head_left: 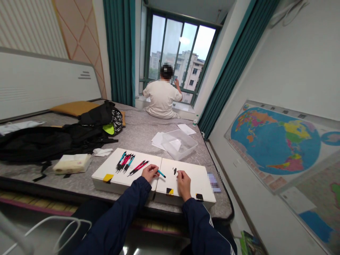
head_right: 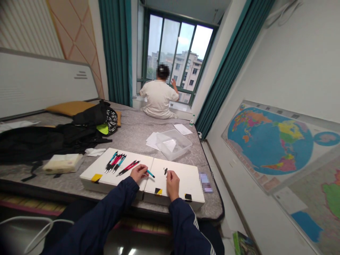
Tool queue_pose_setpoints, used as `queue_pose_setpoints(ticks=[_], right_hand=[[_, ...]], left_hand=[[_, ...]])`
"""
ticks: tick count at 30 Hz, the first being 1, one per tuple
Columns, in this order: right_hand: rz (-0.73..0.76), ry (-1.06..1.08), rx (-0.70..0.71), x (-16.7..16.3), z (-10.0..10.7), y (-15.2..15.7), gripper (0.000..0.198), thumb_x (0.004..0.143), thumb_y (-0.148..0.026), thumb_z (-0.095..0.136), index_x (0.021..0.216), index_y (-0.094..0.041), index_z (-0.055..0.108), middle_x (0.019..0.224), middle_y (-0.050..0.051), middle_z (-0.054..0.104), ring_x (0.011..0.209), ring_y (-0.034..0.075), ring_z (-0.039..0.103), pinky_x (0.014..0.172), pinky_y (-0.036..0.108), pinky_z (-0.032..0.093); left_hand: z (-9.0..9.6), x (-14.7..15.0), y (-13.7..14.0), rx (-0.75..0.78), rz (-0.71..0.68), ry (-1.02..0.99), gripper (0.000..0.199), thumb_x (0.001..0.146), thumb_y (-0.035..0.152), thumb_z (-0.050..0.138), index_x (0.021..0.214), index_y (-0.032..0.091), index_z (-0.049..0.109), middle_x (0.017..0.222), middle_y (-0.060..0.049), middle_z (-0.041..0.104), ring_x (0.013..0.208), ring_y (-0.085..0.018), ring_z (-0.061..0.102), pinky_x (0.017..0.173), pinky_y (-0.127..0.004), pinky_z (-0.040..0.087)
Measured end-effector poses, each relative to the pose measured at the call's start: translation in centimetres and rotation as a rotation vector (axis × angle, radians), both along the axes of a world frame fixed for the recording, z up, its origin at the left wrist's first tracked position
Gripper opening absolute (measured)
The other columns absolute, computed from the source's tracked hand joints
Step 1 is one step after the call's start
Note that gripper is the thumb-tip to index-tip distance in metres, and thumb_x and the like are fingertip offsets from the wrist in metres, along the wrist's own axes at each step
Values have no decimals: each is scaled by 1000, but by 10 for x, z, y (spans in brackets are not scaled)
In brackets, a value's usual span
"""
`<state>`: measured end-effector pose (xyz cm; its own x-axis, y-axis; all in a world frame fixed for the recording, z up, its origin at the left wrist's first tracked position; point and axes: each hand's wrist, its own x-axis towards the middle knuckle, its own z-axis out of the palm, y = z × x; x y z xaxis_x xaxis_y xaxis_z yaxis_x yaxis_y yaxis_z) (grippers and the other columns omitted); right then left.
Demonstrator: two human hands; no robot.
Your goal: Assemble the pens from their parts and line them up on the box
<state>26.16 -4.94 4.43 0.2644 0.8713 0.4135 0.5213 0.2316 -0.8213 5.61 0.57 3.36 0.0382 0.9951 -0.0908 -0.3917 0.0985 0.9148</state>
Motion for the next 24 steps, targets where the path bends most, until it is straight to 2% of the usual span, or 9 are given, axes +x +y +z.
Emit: queue_pose_setpoints(ticks=[5,8,12,16,21,24], right_hand=[[212,184,-126,-29,-10,-2,37,87,-49,53,98,-16,66,69,2,65,54,14,53,53,23,41],[278,235,-172,-31,-15,1,35,83,-50,58,86,-16,66,64,1,63,48,12,51,46,22,39],[265,348,-198,-25,-19,4,35,79,-51,62,77,-16,64,58,-1,59,45,12,52,42,21,40],[249,438,-229,-22,-19,4,39,74,-52,67,86,-15,65,57,0,60,45,13,54,37,21,39],[247,512,-203,-18,-18,4,47,71,-51,72,97,-12,66,67,4,65,53,14,60,42,23,47],[248,539,-187,-15,-18,5,49,69,-50,74,99,-11,66,70,5,67,54,14,60,44,23,48]], left_hand=[[2,0,-3,-2,-58,61,49,49,47,85,75,12,61,63,-1,65,54,-14,66,54,-25,54],[0,1,-3,9,-108,99,47,49,45,86,74,12,62,63,-1,66,53,-15,66,54,-25,53],[-3,3,-4,44,-142,125,45,49,43,86,73,12,62,60,-1,64,51,-15,65,52,-24,52],[-7,5,-6,77,-174,155,45,51,43,85,75,13,62,59,0,64,51,-15,64,53,-25,52],[-17,10,-7,161,-293,317,41,54,41,84,77,11,66,53,0,63,44,-12,58,47,-23,48],[-23,13,-7,201,-321,388,40,60,42,80,84,11,69,52,0,63,41,-11,56,44,-23,46]])
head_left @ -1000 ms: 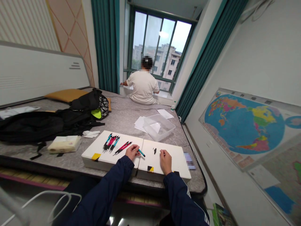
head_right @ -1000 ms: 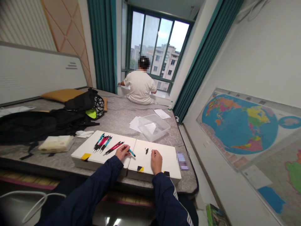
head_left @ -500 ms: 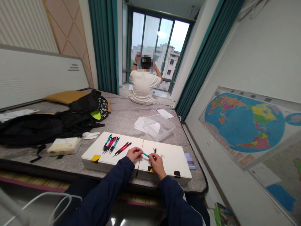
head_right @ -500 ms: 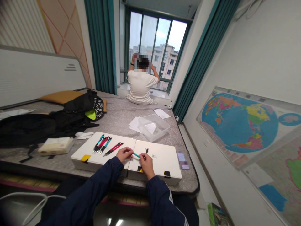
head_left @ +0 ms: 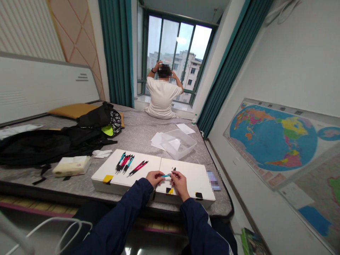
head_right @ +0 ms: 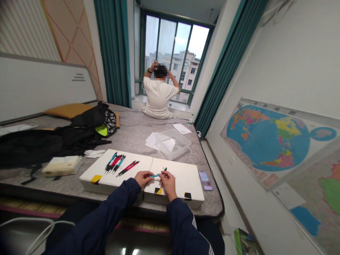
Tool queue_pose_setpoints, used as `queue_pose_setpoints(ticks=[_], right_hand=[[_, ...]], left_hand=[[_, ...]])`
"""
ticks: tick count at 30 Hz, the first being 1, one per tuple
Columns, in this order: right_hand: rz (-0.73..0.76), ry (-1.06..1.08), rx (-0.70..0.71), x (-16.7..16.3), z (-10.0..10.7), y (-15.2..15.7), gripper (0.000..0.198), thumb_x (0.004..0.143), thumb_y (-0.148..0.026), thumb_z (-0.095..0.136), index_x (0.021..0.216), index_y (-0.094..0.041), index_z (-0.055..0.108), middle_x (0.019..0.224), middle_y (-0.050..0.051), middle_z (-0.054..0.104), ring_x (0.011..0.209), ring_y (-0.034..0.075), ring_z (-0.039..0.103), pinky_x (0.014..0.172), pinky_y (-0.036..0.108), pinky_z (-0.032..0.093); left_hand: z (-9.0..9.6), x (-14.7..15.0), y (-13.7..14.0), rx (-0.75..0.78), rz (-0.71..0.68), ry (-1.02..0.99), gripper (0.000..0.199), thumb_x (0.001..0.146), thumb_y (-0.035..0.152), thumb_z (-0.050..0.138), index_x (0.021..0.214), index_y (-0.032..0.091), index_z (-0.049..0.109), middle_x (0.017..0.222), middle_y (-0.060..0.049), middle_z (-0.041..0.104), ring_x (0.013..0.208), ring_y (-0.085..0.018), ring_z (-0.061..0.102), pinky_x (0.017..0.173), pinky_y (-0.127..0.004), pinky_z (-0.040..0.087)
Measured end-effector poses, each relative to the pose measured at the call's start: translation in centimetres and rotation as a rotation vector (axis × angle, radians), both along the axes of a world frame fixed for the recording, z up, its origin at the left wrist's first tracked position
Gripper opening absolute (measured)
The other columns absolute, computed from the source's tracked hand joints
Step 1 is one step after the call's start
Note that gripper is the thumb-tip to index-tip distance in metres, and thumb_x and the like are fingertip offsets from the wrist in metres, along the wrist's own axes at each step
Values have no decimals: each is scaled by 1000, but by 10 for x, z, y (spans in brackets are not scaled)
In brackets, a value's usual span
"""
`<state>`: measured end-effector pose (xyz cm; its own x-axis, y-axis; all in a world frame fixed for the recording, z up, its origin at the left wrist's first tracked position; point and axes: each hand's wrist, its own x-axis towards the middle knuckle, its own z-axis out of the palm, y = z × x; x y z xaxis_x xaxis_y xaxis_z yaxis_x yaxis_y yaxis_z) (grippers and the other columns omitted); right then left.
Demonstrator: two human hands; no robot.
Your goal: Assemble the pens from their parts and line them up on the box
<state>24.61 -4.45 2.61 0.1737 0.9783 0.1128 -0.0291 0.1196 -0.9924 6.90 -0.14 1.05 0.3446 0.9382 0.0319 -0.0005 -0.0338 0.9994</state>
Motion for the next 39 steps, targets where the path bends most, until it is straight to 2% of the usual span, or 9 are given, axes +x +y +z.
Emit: queue_pose_setpoints(ticks=[3,6,12,15,20,30,36,39], right_hand=[[24,-8,7,0,0,0,48,69,-49,75,97,-11,67,64,3,65,52,13,58,44,23,47],[20,-2,9,-1,2,-2,45,70,-51,73,93,-12,67,68,4,66,52,13,57,44,23,47],[-42,39,-9,0,3,-2,43,73,-55,69,83,-14,63,67,3,64,52,13,57,43,22,47],[-48,65,-10,1,2,-2,42,73,-53,70,85,-14,63,66,2,63,52,12,57,45,22,48],[-78,93,-5,3,1,-2,43,73,-52,71,89,-13,64,66,2,63,52,11,57,47,23,48],[-70,118,-16,3,3,-2,45,74,-52,70,94,-12,64,72,5,68,52,12,58,48,24,49],[-41,143,-26,5,1,-1,49,72,-49,72,103,-12,66,80,7,70,55,13,61,51,26,52],[-10,113,-36,4,0,-1,52,70,-47,74,108,-12,66,82,7,71,57,13,61,53,26,53]], left_hand=[[-3,0,0,11,-3,8,38,65,43,77,86,12,71,57,-2,66,42,-11,56,44,-23,47],[-7,-1,2,17,-10,10,36,67,41,76,88,12,72,59,-3,67,42,-11,56,45,-24,47],[-11,-1,4,-32,26,-35,36,62,34,81,90,12,74,66,-7,72,49,-16,65,54,-28,54],[-7,0,2,-52,62,-30,34,63,32,80,90,12,74,70,-9,73,54,-18,68,54,-28,54],[2,0,-2,-46,95,13,32,68,33,76,89,10,74,59,-8,70,51,-18,66,45,-24,45],[10,1,-5,-23,111,-71,39,74,46,66,92,11,68,74,-9,71,47,-15,65,39,-20,40],[10,-1,-4,-43,79,-73,40,69,44,72,91,11,68,79,-12,73,52,-17,67,43,-22,42],[10,-3,-3,-19,36,-34,38,64,40,77,87,10,70,73,-10,73,55,-18,68,45,-23,43]])
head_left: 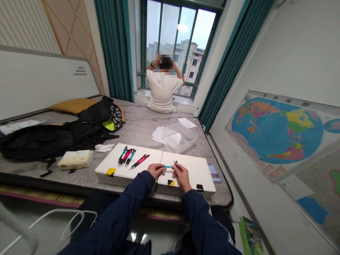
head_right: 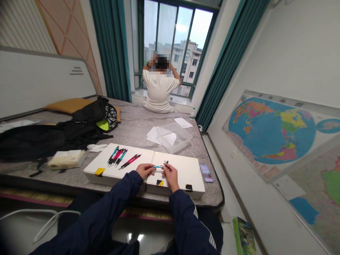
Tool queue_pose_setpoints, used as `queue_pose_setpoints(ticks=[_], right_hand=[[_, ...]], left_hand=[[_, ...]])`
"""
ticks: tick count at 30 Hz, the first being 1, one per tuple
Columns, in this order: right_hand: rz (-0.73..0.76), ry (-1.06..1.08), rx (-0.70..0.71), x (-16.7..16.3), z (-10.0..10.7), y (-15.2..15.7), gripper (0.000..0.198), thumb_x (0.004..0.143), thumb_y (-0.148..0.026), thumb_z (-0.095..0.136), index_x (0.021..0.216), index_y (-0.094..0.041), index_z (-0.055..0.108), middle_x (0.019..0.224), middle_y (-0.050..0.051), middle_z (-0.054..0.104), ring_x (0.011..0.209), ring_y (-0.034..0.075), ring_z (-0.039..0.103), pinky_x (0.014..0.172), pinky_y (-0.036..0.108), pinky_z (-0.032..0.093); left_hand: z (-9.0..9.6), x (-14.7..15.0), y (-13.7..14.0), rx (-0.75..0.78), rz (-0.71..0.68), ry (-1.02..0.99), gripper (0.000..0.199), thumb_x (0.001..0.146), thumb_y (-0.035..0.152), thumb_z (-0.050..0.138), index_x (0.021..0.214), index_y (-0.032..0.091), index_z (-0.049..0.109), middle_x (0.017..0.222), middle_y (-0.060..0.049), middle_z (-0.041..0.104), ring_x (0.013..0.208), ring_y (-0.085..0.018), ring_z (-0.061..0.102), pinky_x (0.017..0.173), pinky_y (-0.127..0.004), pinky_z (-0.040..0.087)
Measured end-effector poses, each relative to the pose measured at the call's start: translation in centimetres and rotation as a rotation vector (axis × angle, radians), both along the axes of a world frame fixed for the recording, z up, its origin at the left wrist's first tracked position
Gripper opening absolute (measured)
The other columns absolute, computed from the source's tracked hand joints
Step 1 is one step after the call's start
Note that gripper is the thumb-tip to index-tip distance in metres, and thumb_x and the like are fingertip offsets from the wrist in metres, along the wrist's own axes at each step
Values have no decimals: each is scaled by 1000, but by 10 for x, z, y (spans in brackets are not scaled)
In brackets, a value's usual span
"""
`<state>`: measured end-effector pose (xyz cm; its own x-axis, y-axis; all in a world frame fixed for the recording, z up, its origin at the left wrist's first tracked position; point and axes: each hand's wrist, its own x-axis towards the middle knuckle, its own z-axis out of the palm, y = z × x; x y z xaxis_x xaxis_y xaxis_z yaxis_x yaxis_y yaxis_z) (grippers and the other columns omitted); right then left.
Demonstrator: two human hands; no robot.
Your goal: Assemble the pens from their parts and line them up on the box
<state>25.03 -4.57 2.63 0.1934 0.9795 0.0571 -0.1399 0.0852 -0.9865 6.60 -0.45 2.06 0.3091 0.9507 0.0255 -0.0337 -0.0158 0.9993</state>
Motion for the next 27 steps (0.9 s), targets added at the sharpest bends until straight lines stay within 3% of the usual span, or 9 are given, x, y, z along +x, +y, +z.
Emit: queue_pose_setpoints(ticks=[9,16,22,27], right_hand=[[-25,-63,4,-5,0,0,41,68,-45,75,93,-14,66,69,1,65,50,11,58,46,22,49],[-150,-78,46,-1,13,1,30,73,-43,67,87,-17,59,67,-1,61,50,12,55,42,21,43],[-486,-497,176,40,23,2,19,80,-37,57,85,-18,58,77,3,62,69,16,57,65,27,46],[-517,-748,72,55,10,0,18,82,-33,51,90,-19,58,78,3,64,67,17,56,63,26,41]], left_hand=[[-1,5,1,-64,95,-83,47,58,47,80,86,12,66,71,-10,73,51,-20,67,40,-24,42],[-2,1,4,-60,124,-109,52,69,59,69,92,14,56,76,-10,73,45,-16,64,39,-21,42],[-5,-2,9,-42,140,-118,51,65,57,74,88,13,60,65,-6,70,38,-12,57,37,-21,40],[-3,-2,10,-96,155,-193,53,54,52,83,83,11,65,74,-11,73,57,-19,68,50,-28,52]])
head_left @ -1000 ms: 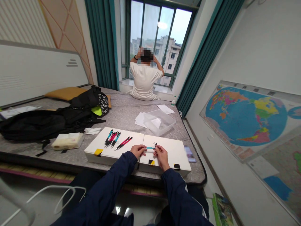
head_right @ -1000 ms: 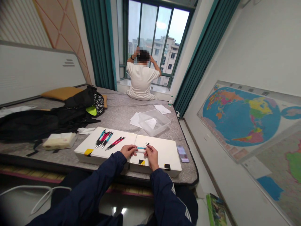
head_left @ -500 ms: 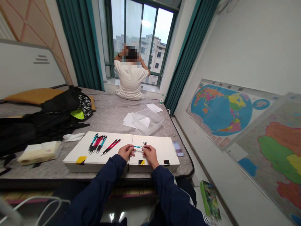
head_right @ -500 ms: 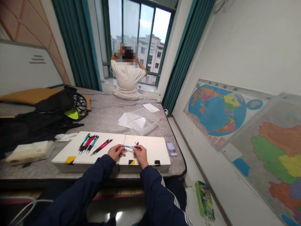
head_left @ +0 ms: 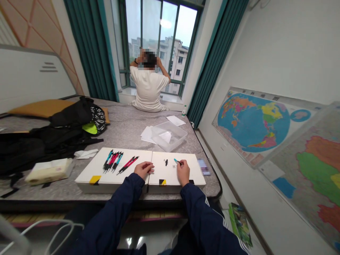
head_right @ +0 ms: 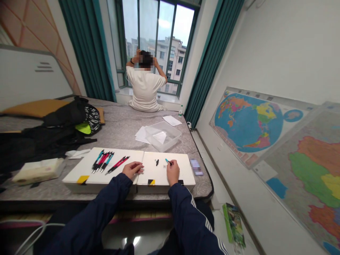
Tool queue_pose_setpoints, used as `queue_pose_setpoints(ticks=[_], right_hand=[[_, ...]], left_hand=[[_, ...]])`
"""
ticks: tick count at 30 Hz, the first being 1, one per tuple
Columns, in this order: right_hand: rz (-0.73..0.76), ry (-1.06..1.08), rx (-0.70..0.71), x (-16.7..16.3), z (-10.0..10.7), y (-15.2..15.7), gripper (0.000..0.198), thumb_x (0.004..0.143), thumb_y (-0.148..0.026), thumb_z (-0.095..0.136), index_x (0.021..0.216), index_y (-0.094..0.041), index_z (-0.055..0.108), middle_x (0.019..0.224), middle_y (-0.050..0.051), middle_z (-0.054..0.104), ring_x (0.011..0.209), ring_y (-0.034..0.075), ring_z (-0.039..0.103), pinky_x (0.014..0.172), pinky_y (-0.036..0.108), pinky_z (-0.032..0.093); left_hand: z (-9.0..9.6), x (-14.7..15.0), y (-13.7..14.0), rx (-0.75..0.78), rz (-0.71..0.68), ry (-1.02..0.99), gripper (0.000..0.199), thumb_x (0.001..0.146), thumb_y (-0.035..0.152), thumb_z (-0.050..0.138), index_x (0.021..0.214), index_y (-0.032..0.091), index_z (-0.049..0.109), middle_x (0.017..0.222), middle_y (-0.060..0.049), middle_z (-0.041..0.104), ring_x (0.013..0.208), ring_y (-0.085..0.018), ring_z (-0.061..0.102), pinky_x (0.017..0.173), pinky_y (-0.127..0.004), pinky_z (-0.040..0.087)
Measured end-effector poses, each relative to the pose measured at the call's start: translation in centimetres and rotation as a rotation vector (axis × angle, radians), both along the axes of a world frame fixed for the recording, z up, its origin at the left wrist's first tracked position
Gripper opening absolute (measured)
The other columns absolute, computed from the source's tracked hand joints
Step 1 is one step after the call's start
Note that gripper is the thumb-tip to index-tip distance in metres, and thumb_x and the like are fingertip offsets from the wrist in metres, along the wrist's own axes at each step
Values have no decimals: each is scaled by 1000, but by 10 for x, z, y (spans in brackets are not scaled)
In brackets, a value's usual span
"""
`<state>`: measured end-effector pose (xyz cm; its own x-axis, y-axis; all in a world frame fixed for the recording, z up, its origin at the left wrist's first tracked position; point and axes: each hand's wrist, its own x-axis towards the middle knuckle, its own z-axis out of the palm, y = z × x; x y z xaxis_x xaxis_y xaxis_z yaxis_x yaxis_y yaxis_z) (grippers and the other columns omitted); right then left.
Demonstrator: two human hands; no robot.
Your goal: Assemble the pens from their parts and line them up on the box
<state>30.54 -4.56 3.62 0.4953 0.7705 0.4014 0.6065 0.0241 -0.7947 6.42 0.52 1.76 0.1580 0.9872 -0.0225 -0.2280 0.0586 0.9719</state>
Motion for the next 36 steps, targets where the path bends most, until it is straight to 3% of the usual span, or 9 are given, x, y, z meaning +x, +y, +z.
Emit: queue_pose_setpoints(ticks=[7,12,19,25,29,32,36], right_hand=[[75,-241,-127,-9,-3,-5,21,81,-30,55,99,-20,60,80,2,65,71,18,58,64,25,38],[170,-233,-99,-9,2,-10,26,88,-41,49,89,-19,63,77,2,64,69,16,56,64,24,38],[155,-186,-93,-9,0,-10,33,91,-41,41,80,-18,64,69,2,62,64,16,54,61,25,36],[164,-173,-102,-6,-2,-8,31,90,-39,44,79,-18,64,68,2,63,63,16,54,62,25,37],[201,-176,-22,-12,5,-10,28,90,-35,44,84,-17,65,73,4,64,67,17,55,66,26,41],[346,-193,37,-32,14,-12,24,90,-32,47,88,-17,66,81,6,66,73,17,57,71,27,43],[515,-166,-17,-70,19,-11,20,87,-32,56,95,-18,67,86,5,68,68,16,59,69,27,46]], left_hand=[[1,-1,0,-41,4,-91,68,47,52,86,95,8,67,93,-18,73,84,-29,72,73,-39,58],[-1,-1,-2,-5,-2,-81,70,48,52,86,98,9,64,93,-18,73,83,-30,72,74,-40,57],[-6,4,-6,59,-33,-55,49,53,46,85,77,12,60,80,-12,75,72,-23,72,76,-39,58],[-1,4,-7,45,-24,-38,47,57,45,83,82,9,67,74,-11,73,60,-19,68,64,-34,59],[2,4,-8,40,-19,-3,47,59,44,82,85,8,69,73,-11,73,50,-16,65,55,-31,56],[2,4,-9,42,-49,42,44,61,42,81,88,8,71,74,-11,73,48,-14,63,52,-29,55],[-3,4,-9,103,-122,139,37,65,39,78,87,10,74,74,-9,73,52,-13,63,55,-28,54]])
